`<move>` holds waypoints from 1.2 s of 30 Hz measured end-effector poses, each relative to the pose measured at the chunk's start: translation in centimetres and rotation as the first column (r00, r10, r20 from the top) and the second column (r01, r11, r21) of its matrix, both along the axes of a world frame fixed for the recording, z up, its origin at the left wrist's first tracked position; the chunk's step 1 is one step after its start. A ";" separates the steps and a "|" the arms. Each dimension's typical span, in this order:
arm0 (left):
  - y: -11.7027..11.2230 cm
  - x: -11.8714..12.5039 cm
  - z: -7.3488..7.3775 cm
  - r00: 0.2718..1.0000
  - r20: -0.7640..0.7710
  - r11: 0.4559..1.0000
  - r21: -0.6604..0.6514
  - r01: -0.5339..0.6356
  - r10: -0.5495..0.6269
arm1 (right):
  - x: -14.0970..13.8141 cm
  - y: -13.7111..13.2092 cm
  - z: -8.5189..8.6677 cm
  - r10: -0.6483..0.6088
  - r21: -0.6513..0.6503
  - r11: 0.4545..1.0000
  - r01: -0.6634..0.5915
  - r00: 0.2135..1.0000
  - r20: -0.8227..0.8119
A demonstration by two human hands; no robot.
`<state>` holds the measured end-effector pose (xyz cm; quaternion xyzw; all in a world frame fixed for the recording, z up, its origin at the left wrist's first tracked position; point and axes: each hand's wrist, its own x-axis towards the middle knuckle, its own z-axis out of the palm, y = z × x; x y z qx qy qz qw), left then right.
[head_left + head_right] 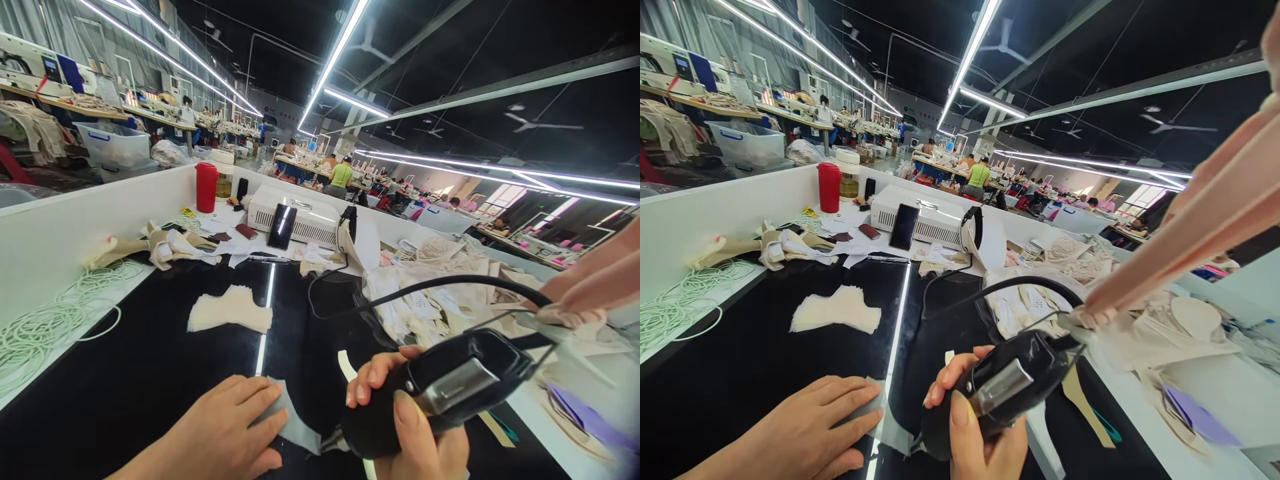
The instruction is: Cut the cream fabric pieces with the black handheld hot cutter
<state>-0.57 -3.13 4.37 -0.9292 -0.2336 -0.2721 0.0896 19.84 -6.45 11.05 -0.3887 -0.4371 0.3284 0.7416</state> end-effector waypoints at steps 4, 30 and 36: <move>0.0 0.0 0.1 1.000 0.012 1.000 0.008 0.013 -0.013 | 0.0 0.0 0.2 0.013 -0.009 1.000 -0.013 1.000 -0.021; 0.0 -6.1 1.0 0.961 0.145 0.819 -0.562 -0.115 0.234 | -8.3 2.6 0.3 0.144 0.015 0.990 -0.144 0.984 -0.107; 0.0 -5.8 0.7 0.947 0.203 0.760 -0.647 -0.062 0.250 | -9.3 3.4 -0.2 0.169 0.045 0.985 -0.165 0.981 -0.098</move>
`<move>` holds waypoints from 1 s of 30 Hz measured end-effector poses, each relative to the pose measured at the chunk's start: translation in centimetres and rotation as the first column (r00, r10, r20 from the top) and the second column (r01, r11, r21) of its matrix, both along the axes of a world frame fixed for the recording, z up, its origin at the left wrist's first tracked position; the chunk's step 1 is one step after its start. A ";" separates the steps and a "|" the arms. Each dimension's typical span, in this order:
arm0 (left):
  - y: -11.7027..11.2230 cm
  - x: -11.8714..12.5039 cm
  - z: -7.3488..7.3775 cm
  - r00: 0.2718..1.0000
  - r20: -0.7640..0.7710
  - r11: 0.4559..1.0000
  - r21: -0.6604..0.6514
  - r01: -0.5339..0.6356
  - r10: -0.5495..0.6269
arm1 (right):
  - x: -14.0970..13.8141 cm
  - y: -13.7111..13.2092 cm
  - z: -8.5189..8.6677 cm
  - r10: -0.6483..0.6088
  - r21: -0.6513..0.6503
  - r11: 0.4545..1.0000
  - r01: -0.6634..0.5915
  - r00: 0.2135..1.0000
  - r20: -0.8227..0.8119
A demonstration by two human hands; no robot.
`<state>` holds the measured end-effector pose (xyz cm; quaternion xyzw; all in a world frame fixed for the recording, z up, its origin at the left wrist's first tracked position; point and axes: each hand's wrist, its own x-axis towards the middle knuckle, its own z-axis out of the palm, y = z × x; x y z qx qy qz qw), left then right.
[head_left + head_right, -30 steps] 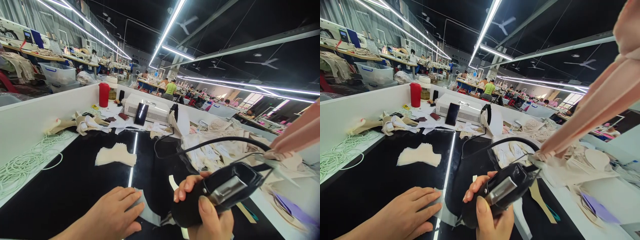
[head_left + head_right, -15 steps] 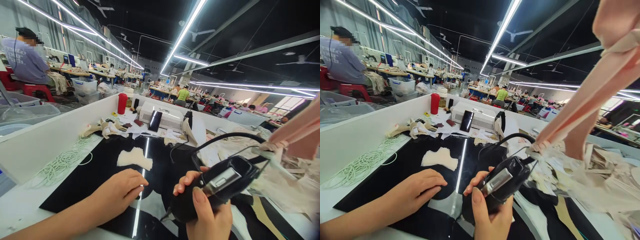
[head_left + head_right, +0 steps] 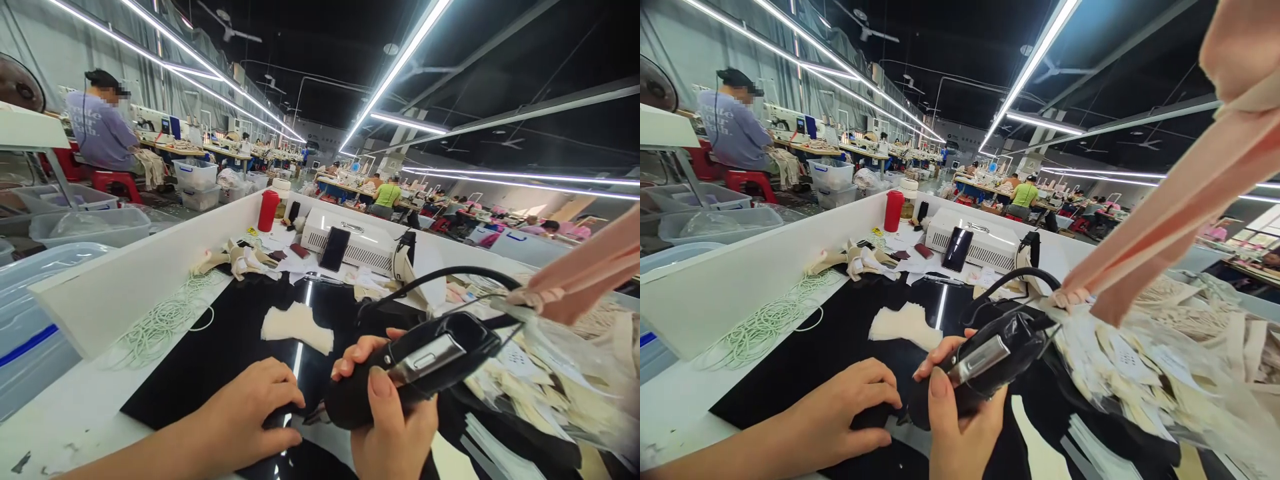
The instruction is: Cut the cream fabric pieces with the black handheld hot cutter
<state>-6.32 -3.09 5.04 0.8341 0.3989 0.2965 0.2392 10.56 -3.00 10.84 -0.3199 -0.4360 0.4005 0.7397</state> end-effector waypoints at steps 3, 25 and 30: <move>0.0 -0.2 0.3 0.992 0.118 0.997 -0.076 -0.026 0.035 | 0.2 0.7 -0.5 0.031 0.071 0.997 -0.033 0.999 0.039; 0.4 0.1 0.5 0.974 0.197 0.967 -0.247 -0.058 0.109 | -0.8 -0.2 -0.7 0.083 0.074 0.994 -0.082 0.996 -0.017; 0.5 0.0 0.1 0.978 0.185 0.981 -0.185 -0.061 0.096 | -1.6 -0.9 -0.4 0.064 0.015 0.998 -0.064 0.997 -0.033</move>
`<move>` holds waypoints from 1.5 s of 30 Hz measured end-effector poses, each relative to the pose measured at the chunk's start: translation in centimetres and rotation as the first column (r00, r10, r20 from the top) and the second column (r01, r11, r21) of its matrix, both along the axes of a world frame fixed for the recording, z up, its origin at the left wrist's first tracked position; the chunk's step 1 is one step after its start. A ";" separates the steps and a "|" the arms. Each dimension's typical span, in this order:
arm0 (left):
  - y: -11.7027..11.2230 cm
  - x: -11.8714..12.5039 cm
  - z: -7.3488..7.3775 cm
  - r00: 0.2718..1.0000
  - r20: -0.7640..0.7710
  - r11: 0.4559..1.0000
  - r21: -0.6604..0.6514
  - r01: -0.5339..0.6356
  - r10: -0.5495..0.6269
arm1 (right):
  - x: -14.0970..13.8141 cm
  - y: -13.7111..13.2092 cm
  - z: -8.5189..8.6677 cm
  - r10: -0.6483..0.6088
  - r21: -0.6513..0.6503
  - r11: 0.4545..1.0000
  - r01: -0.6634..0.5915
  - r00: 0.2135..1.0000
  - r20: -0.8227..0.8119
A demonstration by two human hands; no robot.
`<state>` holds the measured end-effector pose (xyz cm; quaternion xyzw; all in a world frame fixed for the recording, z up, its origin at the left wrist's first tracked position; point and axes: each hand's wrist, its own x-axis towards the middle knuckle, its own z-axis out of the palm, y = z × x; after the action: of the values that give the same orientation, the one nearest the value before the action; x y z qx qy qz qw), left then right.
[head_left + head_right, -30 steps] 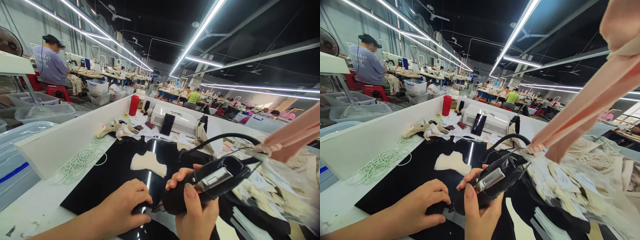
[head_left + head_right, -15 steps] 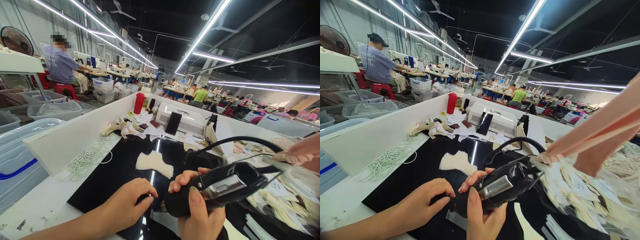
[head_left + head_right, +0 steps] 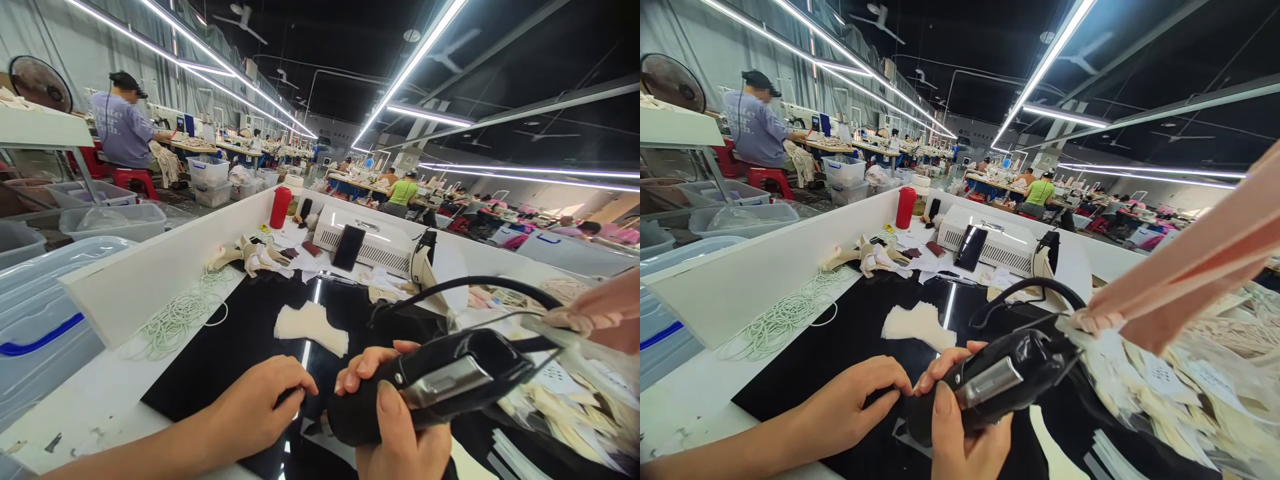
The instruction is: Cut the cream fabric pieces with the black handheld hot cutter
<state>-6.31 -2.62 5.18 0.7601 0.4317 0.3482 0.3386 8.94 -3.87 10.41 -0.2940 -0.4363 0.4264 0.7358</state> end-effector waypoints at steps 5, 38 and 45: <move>-0.1 -0.2 -0.5 0.990 -0.112 0.985 0.145 0.098 -0.082 | 0.7 0.1 0.1 0.011 0.010 1.000 -0.011 1.000 -0.007; 4.4 1.8 2.2 0.742 -0.209 0.769 -0.110 0.629 -0.637 | 4.8 0.7 -0.3 -0.152 -0.031 0.988 0.154 0.987 0.049; 4.6 1.9 1.8 0.725 -0.209 0.752 -0.099 0.652 -0.656 | 5.3 1.1 -0.5 -0.151 0.058 0.987 0.147 0.985 0.086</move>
<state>-4.38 1.95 7.01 0.8952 0.1758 0.1119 0.3939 14.24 -2.79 9.87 -0.3258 -0.4568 0.3450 0.7524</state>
